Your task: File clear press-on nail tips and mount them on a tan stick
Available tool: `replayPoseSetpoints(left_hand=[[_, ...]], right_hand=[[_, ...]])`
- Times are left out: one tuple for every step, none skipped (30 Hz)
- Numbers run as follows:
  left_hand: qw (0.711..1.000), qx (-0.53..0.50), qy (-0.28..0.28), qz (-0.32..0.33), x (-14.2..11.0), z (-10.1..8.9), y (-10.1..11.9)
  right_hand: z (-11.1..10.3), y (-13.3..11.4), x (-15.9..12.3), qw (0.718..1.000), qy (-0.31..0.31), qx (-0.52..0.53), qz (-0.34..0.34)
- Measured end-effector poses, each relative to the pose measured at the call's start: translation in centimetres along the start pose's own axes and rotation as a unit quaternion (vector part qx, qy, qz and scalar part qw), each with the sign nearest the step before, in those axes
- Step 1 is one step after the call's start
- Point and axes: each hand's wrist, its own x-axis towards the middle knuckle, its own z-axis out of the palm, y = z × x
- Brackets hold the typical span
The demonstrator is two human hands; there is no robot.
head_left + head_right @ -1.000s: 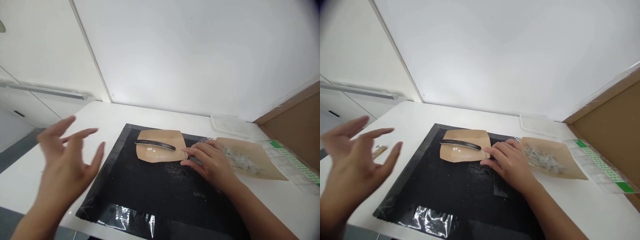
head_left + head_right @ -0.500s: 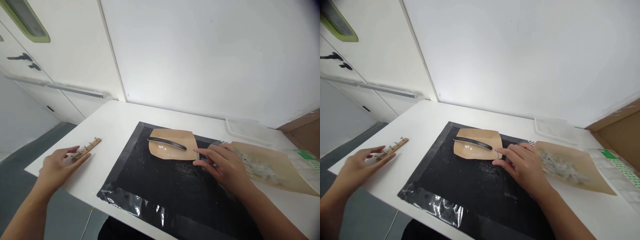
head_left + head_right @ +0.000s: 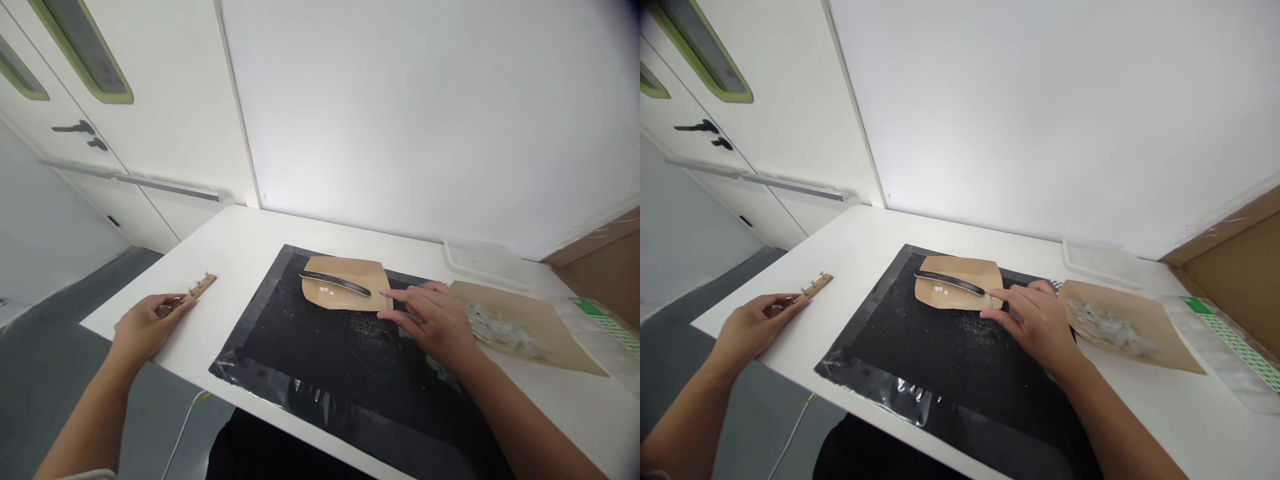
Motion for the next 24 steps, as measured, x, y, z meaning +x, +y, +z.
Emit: replayPoseSetpoints(left_hand=[[1.0, 0.002, -0.001, -0.01, -0.2, 0.0, 0.3], [1.0, 0.003, -0.002, -0.019, -0.4, 0.0, 0.5], [1.0, 0.002, -0.002, -0.026, -0.7, 0.0, 0.8], [1.0, 0.001, -0.002, -0.027, -1.0, 0.0, 0.9], [1.0, 0.0, 0.0, -0.026, -1.2, 0.0, 1.1], [1.0, -0.003, 0.001, -0.023, -1.4, 0.0, 1.2], [1.0, -0.007, 0.004, -0.017, -1.6, -0.1, 1.2], [1.0, -0.012, 0.007, -0.009, -1.8, -0.2, 1.3], [1.0, -0.019, 0.012, 0.001, -2.0, -0.3, 1.5], [0.999, -0.027, 0.016, 0.014, -2.1, -0.4, 1.7], [0.999, -0.036, 0.02, 0.031, -2.2, -0.5, 2.2], [0.997, -0.047, 0.022, 0.053, -2.4, -0.6, 2.8], [0.995, -0.058, 0.019, 0.079, -2.6, -0.6, 3.8], [0.992, -0.069, 0.012, 0.109, -2.8, -0.6, 5.0], [0.985, -0.083, -0.003, 0.153, -3.2, -0.6, 6.5], [0.968, -0.098, -0.027, 0.231, -3.5, -0.6, 8.3], [0.947, -0.096, -0.06, 0.3, -3.9, -0.5, 10.2], [0.926, -0.088, -0.092, 0.356, -4.3, -0.3, 12.3], [0.903, -0.071, -0.133, 0.403, -4.7, -0.1, 14.4], [0.875, -0.063, -0.167, 0.45, -5.0, 0.1, 16.5], [0.846, -0.056, -0.196, 0.493, -5.2, 0.5, 18.5], [0.819, -0.046, -0.218, 0.528, -5.4, 0.9, 20.2], [0.795, -0.039, -0.229, 0.56, -5.4, 1.4, 21.8], [0.774, -0.037, -0.232, 0.588, -5.4, 2.1, 23.1]], right_hand=[[-0.1, -0.1, 0.0, 1.0, 0.004, -0.002, 0.001], [-0.2, -0.1, 0.1, 1.0, 0.011, -0.003, 0.003], [-0.3, -0.1, 0.1, 1.0, 0.017, -0.004, 0.005], [-0.4, -0.1, 0.1, 1.0, 0.021, -0.005, 0.009], [-0.5, -0.1, 0.1, 1.0, 0.025, -0.005, 0.014], [-0.6, -0.1, 0.1, 0.999, 0.027, -0.006, 0.018], [-0.6, -0.1, 0.1, 0.999, 0.028, -0.007, 0.022], [-0.7, -0.1, 0.1, 0.999, 0.03, -0.008, 0.025], [-0.7, 0.0, 0.1, 0.999, 0.03, -0.01, 0.026], [-0.7, 0.0, 0.0, 0.999, 0.032, -0.012, 0.026], [-0.6, 0.1, 0.0, 0.999, 0.032, -0.013, 0.025], [-0.6, 0.2, -0.1, 0.999, 0.03, -0.014, 0.025], [-0.6, 0.3, -0.1, 0.999, 0.028, -0.015, 0.026], [-0.6, 0.5, -0.2, 0.999, 0.026, -0.016, 0.026], [-0.5, 0.6, -0.3, 0.999, 0.026, -0.017, 0.027], [-0.5, 0.8, -0.3, 0.999, 0.028, -0.019, 0.028], [-0.5, 0.9, -0.4, 0.999, 0.03, -0.02, 0.031], [-0.6, 1.0, -0.4, 0.999, 0.033, -0.021, 0.035], [-0.6, 1.1, -0.5, 0.998, 0.033, -0.022, 0.04], [-0.7, 1.1, -0.5, 0.998, 0.032, -0.022, 0.046], [-0.8, 1.1, -0.4, 0.998, 0.029, -0.022, 0.053], [-0.8, 1.0, -0.4, 0.998, 0.029, -0.023, 0.057], [-0.9, 0.9, -0.4, 0.998, 0.028, -0.025, 0.06], [-1.0, 0.8, -0.4, 0.997, 0.029, -0.029, 0.064]])
